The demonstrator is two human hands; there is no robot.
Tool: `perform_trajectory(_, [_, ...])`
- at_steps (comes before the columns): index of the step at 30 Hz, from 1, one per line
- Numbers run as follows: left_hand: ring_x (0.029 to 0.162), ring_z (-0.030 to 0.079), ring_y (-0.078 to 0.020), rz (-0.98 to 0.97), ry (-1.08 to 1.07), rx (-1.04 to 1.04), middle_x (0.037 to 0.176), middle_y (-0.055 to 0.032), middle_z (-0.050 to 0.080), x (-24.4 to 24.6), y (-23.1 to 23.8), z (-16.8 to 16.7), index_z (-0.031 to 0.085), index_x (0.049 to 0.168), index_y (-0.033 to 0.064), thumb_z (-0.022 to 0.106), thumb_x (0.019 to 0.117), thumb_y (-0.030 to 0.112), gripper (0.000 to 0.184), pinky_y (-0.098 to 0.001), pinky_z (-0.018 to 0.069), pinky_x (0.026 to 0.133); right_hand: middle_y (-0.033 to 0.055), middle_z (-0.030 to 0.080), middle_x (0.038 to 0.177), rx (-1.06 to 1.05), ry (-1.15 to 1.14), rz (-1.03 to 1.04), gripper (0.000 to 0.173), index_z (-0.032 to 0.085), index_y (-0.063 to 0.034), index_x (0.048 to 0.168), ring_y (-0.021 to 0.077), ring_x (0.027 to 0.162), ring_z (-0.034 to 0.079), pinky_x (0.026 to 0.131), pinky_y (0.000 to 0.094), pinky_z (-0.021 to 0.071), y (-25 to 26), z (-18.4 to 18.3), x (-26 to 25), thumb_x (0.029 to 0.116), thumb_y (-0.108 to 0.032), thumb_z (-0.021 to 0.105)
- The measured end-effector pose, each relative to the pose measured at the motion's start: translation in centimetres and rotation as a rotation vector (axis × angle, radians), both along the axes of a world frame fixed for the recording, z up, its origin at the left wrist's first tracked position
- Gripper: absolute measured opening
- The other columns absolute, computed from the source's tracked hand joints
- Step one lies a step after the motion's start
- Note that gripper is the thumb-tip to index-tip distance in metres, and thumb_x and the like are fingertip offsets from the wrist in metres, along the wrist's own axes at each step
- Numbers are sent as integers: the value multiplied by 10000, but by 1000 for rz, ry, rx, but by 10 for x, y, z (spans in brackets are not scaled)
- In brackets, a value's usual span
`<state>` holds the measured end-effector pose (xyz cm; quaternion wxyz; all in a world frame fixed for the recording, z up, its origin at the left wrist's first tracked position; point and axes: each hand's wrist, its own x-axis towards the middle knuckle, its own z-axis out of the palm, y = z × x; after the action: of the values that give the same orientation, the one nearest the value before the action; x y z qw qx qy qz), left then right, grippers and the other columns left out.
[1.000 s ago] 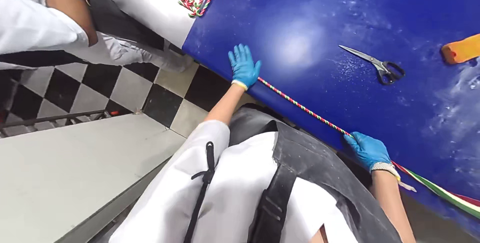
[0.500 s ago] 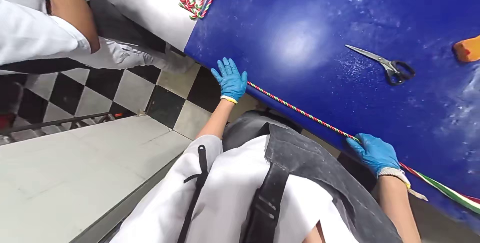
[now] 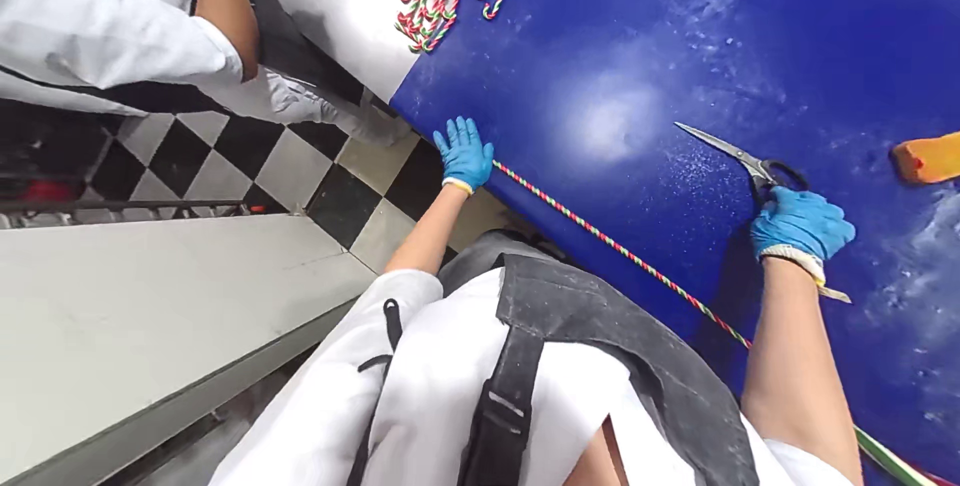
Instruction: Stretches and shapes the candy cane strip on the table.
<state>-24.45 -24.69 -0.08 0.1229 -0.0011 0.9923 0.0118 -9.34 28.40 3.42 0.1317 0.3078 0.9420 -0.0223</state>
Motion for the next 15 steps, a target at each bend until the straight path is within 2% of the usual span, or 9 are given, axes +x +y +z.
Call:
perform_trajectory(1, [1590,60,-421,6,10,-17,1702,-243,147,4,-11,-1,200,1627,6,280,1049,532,786,-728,-17,1212,279,595,1375,-11,-3,6,338,673,-98,1293,536,1288,530,972,763,413,-3,2,-2,1008,-226,544])
perform_trajectory(2, [1589,60,-428,5,19,-29,1700,-250,145,2,-15,-2,195,1628,4,272,1047,540,794,-725,-18,1213,271,582,1398,-32,10,-9,351,659,-97,1305,528,1298,526,981,755,411,-3,-2,-2,1023,-262,531])
perform_trajectory(5, [1569,90,-485,-30,45,-15,1683,-290,156,-32,-4,-9,201,1641,72,265,1034,599,807,-734,8,1211,194,531,1512,-43,53,-156,468,570,-151,1438,443,1334,550,1008,706,437,-2,-17,-8,1015,-347,526])
perform_trajectory(6, [1565,99,-494,-28,47,-4,1683,-291,154,-49,5,-11,201,1647,97,260,1022,630,824,-733,21,1211,179,545,1502,-31,38,-203,479,575,-164,1434,424,1323,567,1003,696,451,-5,-15,-14,998,-362,548])
perform_trajectory(8, [1566,93,-494,-32,56,24,1686,-289,145,-78,25,-16,191,1651,106,249,1008,660,850,-726,17,1213,217,566,1455,-57,-14,-249,505,579,-152,1419,455,1303,567,994,719,442,-13,1,-28,977,-395,599])
perform_trajectory(10, [1564,94,-497,-57,68,47,1684,-291,148,-98,37,-21,192,1651,105,242,1008,657,848,-720,14,1218,222,609,1404,-92,-37,-288,549,576,-165,1422,451,1298,574,1002,726,427,-21,10,-38,985,-498,556])
perform_trajectory(12, [1568,59,-497,-86,10,82,1692,-289,106,-104,36,-18,164,1656,108,255,1011,644,843,-722,6,1214,210,656,1351,-37,-76,-373,542,627,-161,1375,427,1277,606,986,716,445,-26,6,-43,1016,-528,455])
perform_trajectory(13, [1569,36,-498,-113,-41,119,1696,-286,82,-106,31,-13,158,1658,117,269,1011,646,843,-729,0,1209,207,666,1335,14,-126,-422,530,661,-144,1329,417,1267,616,978,705,457,-26,3,-46,1019,-520,453])
perform_trajectory(15, [1569,32,-498,-207,-145,209,1700,-277,80,-111,13,-2,201,1655,143,264,1018,657,821,-729,10,1209,183,692,1294,131,-278,-451,470,715,-148,1235,392,1227,646,943,675,492,-28,6,-62,963,-493,547])
